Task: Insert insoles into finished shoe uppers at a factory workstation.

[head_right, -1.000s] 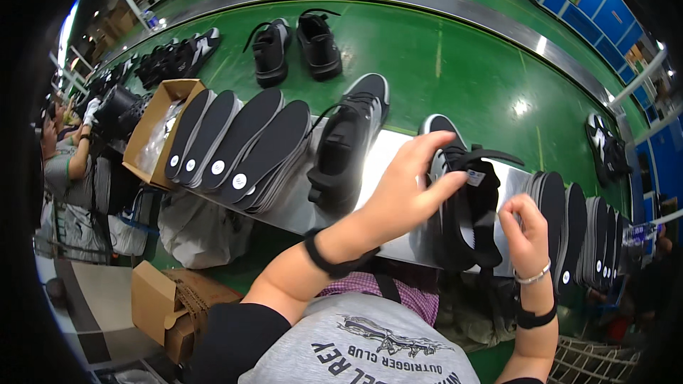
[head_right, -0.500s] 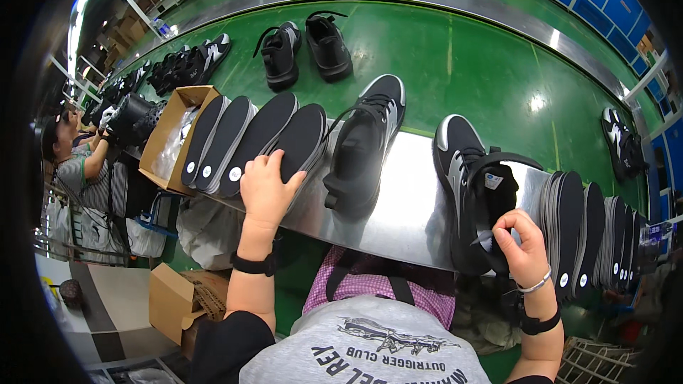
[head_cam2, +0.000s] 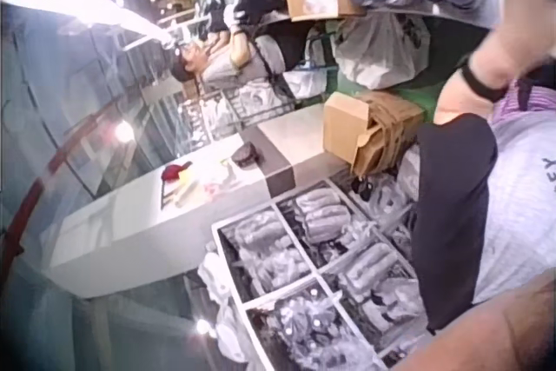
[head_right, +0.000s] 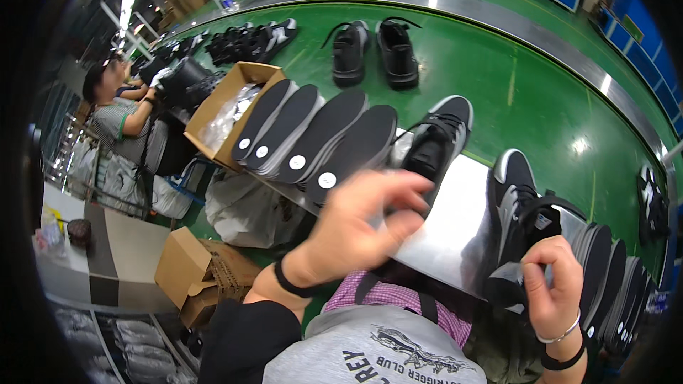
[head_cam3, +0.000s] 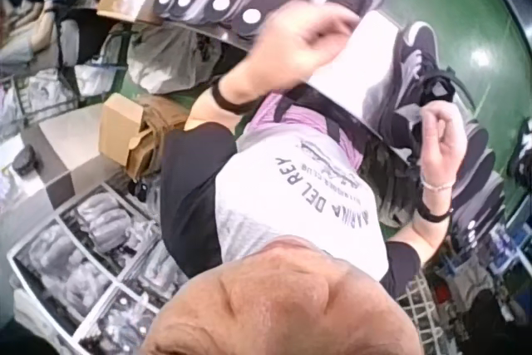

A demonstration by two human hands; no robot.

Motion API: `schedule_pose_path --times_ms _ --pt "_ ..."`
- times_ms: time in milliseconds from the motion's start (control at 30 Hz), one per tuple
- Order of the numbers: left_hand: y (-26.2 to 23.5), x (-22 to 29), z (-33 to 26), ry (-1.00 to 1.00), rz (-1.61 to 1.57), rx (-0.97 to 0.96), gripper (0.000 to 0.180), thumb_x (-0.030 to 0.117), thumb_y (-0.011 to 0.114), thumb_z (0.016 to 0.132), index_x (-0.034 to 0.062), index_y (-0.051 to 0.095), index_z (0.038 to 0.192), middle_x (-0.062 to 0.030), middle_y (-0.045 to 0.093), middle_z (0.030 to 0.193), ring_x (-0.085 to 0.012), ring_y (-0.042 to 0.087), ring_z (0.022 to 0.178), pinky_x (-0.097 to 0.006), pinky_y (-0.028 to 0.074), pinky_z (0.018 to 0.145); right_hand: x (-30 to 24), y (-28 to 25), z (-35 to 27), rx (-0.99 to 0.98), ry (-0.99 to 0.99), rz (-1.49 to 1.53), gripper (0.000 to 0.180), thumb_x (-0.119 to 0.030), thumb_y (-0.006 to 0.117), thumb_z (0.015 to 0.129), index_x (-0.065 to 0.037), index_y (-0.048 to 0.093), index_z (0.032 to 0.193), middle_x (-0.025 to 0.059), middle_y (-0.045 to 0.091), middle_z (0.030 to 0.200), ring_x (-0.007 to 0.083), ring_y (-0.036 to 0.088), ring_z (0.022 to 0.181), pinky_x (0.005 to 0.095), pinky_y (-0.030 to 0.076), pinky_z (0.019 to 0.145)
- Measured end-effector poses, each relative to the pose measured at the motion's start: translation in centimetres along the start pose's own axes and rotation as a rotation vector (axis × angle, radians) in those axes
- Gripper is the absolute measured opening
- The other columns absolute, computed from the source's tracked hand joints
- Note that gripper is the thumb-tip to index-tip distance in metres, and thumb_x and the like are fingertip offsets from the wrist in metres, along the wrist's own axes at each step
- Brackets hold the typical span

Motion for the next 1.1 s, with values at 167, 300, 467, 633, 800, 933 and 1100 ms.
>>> schedule_pose_path --times_ms 167,300,467,633,800,933,1100 --pt "4.5 2.8 -0.4 -0.058 -0.210 -0.421 0.035 0.017 0.062 0.076 -0.0001 0.052 0.105 -0.0121 0.059 0.076 -0.0214 0.059 0.064 -0.028 0.046 0.058 -2.5 2.7 2.2 -0.202 -0.053 0.040 0.008 0.001 0.056 0.071 -0.001 0.053 0.077 0.0088 0.053 0.071 0.0219 0.050 0.066 0.0288 0.040 0.061" --pt "2.1 0.2 0.2 -0.176 -0.090 -0.362 0.013 0.003 0.055 0.079 0.0005 0.060 0.090 -0.0074 0.061 0.073 -0.0103 0.058 0.066 -0.023 0.045 0.057 -1.3 2.4 2.2 -0.273 0.004 0.053 0.023 -0.011 0.061 0.072 -0.001 0.053 0.092 0.0095 0.054 0.077 0.0229 0.052 0.069 0.0316 0.043 0.063" --pt "-19.6 -11.6 3.2 -0.146 0.815 0.498 0.029 0.018 0.041 0.086 -0.0006 0.049 0.107 -0.0145 0.058 0.094 -0.0246 0.057 0.086 -0.033 0.045 0.076 3.6 -3.0 1.8 -0.048 0.025 -0.175 0.023 -0.013 0.060 0.074 -0.003 0.054 0.094 0.0081 0.056 0.081 0.0203 0.054 0.070 0.0301 0.044 0.065" --pt "-26.7 -18.5 2.5 -0.050 1.878 0.649 0.046 0.028 0.058 0.077 -0.0029 0.047 0.109 -0.0259 0.045 0.113 -0.0381 0.045 0.103 -0.051 0.032 0.088 12.7 -15.0 -7.0 0.335 0.609 -0.583 0.023 -0.024 0.057 0.075 -0.005 0.058 0.088 0.0144 0.059 0.084 0.0270 0.057 0.079 0.0341 0.045 0.070" --pt "-10.9 -6.4 4.7 -0.006 0.456 0.255 0.032 0.017 0.040 0.090 -0.0008 0.043 0.117 -0.0110 0.052 0.107 -0.0179 0.048 0.102 -0.028 0.036 0.088 20.4 -21.3 -14.0 0.255 1.085 -0.833 0.046 -0.041 0.065 0.065 -0.003 0.056 0.089 0.0166 0.059 0.091 0.0292 0.057 0.087 0.0351 0.044 0.075" --pt "8.5 -0.8 3.5 -0.318 -0.194 -0.298 0.045 0.001 0.052 0.074 -0.0014 0.042 0.118 -0.0144 0.049 0.114 -0.0205 0.048 0.103 -0.029 0.039 0.085 22.4 -21.2 -17.2 0.254 1.212 -0.869 0.060 -0.044 0.070 0.059 -0.002 0.050 0.095 0.0166 0.059 0.092 0.0305 0.056 0.089 0.0354 0.044 0.077" --pt "16.9 -0.4 4.0 0.140 0.123 -0.298 0.072 0.017 0.064 0.072 -0.0042 0.024 0.128 -0.0229 0.037 0.123 -0.0329 0.040 0.111 -0.039 0.035 0.089 19.1 -22.7 -17.6 0.438 1.119 -0.889 0.052 -0.040 0.071 0.059 -0.001 0.052 0.088 0.0176 0.059 0.087 0.0302 0.057 0.082 0.0352 0.045 0.073"
Point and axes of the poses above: each hand's wrist, its own z-axis towards the middle knuckle, its own y-axis out of the palm, x = y × z, the point moved 3 cm from there along z, towards the middle knuckle
